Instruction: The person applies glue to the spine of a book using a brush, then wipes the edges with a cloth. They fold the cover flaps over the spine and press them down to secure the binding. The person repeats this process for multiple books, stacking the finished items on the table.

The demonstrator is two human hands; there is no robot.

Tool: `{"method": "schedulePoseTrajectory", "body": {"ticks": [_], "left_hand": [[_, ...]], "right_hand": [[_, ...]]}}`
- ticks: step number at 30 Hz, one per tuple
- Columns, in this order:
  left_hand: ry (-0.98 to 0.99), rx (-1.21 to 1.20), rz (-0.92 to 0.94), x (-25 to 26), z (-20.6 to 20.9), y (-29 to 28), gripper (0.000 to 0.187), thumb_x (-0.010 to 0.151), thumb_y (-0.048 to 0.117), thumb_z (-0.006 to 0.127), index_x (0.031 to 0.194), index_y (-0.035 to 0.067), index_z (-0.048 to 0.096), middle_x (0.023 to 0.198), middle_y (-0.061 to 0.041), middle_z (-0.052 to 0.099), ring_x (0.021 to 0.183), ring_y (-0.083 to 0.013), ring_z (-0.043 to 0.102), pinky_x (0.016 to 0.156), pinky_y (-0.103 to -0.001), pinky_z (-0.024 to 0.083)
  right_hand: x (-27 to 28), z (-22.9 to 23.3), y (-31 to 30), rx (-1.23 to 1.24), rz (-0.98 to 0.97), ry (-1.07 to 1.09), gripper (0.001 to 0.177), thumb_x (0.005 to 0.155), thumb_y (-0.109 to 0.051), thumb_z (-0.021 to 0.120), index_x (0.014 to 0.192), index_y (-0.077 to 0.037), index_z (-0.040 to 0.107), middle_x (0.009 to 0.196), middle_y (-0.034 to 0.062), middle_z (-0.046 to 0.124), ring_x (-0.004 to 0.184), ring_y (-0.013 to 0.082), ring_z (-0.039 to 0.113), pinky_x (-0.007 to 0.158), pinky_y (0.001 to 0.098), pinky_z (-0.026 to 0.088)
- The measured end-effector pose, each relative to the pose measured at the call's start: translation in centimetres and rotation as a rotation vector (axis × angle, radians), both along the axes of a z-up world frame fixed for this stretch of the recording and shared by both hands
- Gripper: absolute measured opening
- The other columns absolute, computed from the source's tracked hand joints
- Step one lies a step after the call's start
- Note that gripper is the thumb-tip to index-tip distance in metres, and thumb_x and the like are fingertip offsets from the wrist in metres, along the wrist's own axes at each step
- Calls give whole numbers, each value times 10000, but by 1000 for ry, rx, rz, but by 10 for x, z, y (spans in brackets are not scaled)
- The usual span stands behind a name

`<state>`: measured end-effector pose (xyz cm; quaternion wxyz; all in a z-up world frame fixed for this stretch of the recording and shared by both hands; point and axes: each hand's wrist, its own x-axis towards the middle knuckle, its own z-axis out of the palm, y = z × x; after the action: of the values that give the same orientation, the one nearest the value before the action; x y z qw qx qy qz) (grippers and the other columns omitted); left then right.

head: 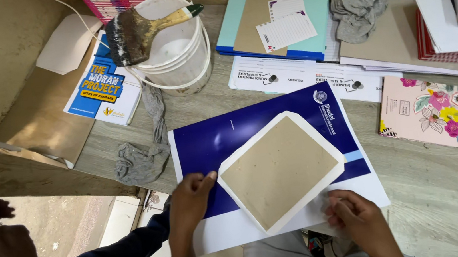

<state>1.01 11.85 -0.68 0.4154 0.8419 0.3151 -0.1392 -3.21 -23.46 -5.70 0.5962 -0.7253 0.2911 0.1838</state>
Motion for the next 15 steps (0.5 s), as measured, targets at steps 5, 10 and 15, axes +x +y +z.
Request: {"method": "schedulePoseTrajectory", "body": {"ticks": [5,10,15], "left_hand": [[-632,299,-27,113,42,44,416,1006,371,694,1312,93,737,878,-30,660,814,-197,626,766,-398,493],[-885,903,-315,328,39,69,680,905,130,826,1526,108,549,1392,-132,653,1208,-429,564,968,-535,506],[-345,1294,-529,411,25,76,375,1053,178,505,1337,200,749,1296,-48,762,1353,-396,491,1009,-562,402]], "right_hand": [[16,0,-13,-19,70,-168,283,1057,-152,685,1239,0,840,855,186,796,746,284,737,712,391,583],[8,-6,-16,-1,93,-217,306,1032,-122,704,1280,-19,850,868,172,810,763,270,746,695,385,583],[-23,-10,-39,-21,25,-113,315,1025,-106,702,1270,-8,875,878,218,883,691,301,644,718,401,557]]}}
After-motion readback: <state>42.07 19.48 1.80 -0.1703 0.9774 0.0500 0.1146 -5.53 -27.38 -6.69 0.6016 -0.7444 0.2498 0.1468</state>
